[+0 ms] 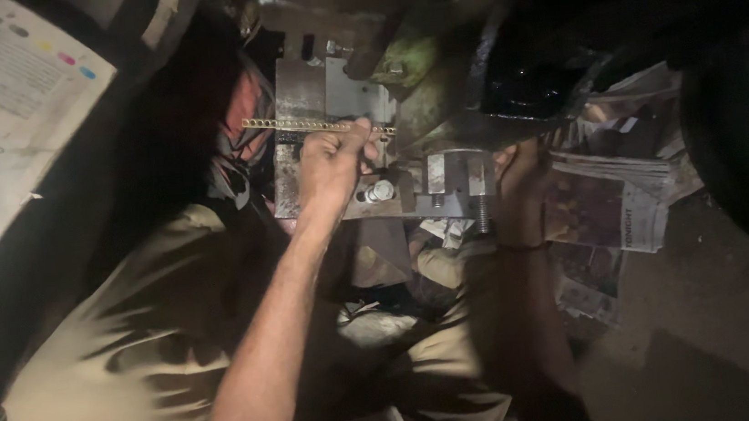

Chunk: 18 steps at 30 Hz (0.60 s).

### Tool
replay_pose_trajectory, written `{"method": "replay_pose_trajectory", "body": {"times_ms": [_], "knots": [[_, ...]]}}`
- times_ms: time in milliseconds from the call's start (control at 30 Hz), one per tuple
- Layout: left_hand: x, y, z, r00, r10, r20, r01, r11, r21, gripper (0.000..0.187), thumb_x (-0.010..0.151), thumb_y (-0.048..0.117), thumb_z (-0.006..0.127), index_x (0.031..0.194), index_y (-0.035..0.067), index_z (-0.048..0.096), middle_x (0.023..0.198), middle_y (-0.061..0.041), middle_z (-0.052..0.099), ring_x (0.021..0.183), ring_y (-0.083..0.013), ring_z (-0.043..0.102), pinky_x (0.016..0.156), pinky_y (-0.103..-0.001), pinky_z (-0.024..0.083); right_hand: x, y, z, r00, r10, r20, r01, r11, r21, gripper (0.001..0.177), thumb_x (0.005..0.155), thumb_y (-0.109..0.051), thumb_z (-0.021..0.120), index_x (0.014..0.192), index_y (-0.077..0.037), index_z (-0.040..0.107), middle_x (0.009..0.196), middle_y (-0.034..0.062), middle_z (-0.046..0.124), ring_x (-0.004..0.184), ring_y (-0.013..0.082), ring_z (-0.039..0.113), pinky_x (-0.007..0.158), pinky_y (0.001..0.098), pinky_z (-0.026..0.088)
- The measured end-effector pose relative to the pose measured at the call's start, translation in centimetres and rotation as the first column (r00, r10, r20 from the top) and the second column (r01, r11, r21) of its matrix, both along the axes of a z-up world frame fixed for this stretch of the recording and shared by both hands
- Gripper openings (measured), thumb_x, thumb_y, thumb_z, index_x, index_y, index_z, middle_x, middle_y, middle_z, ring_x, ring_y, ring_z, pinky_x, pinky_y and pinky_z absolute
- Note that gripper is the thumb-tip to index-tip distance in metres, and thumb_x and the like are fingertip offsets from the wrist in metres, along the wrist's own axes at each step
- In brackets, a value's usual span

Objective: The person feeds a thin metal strip through a metal guide on a industrial machine by hand.

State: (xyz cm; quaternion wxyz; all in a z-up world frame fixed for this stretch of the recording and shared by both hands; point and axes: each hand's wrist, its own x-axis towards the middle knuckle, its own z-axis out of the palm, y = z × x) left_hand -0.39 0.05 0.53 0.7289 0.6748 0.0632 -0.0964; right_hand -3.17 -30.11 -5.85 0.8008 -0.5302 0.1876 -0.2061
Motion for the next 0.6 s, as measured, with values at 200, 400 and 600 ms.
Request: {"method": "replay_pose_trajectory", "body": {"times_ms": [200, 400, 600], "knots": [[0.1, 0.1, 0.8, 0.999, 0.01, 0.044, -0.009, 1.0, -0.027, 0.04, 0.098, 0.031, 0.066, 0.072, 0.003, 0.076, 0.076, 0.001, 0.078, 0.055, -0.0069, 0.059, 0.053, -0.026, 0.047, -4.1, 1.3, 2.1, 1.0, 0.011, -0.003, -0.009, 0.524, -0.852, 0.019, 0.102, -0.015, 0.054, 0.086, -0.006, 0.052, 0.078, 0.0034, 0.053, 0.068, 0.0136, 0.054, 0.061, 0.0263, 0.049], [0.1, 0.0, 0.7, 0.999, 0.023, 0.048, -0.022, 1.0, -0.017, 0.043, 0.098, 0.031, 0.066, 0.069, 0.001, 0.074, 0.084, -0.003, 0.081, 0.055, -0.0078, 0.059, 0.051, -0.026, 0.046, -2.6, 0.5, 1.2, 0.997, 0.076, 0.015, -0.068, 0.947, -0.315, 0.017, 0.103, -0.006, 0.053, 0.087, -0.004, 0.049, 0.081, 0.0063, 0.052, 0.071, 0.0145, 0.053, 0.064, 0.0268, 0.051], [0.0, 0.0, 0.8, 0.997, 0.024, 0.078, -0.025, 1.0, 0.012, 0.042, 0.098, 0.032, 0.066, 0.07, 0.002, 0.076, 0.082, -0.002, 0.08, 0.056, -0.0079, 0.064, 0.053, -0.025, 0.05, -3.0, 0.9, 1.5, 0.996, 0.038, -0.078, -0.076, 0.808, -0.584, 0.018, 0.104, -0.012, 0.056, 0.089, -0.005, 0.049, 0.081, 0.003, 0.052, 0.069, 0.0125, 0.051, 0.062, 0.0262, 0.05]]}}
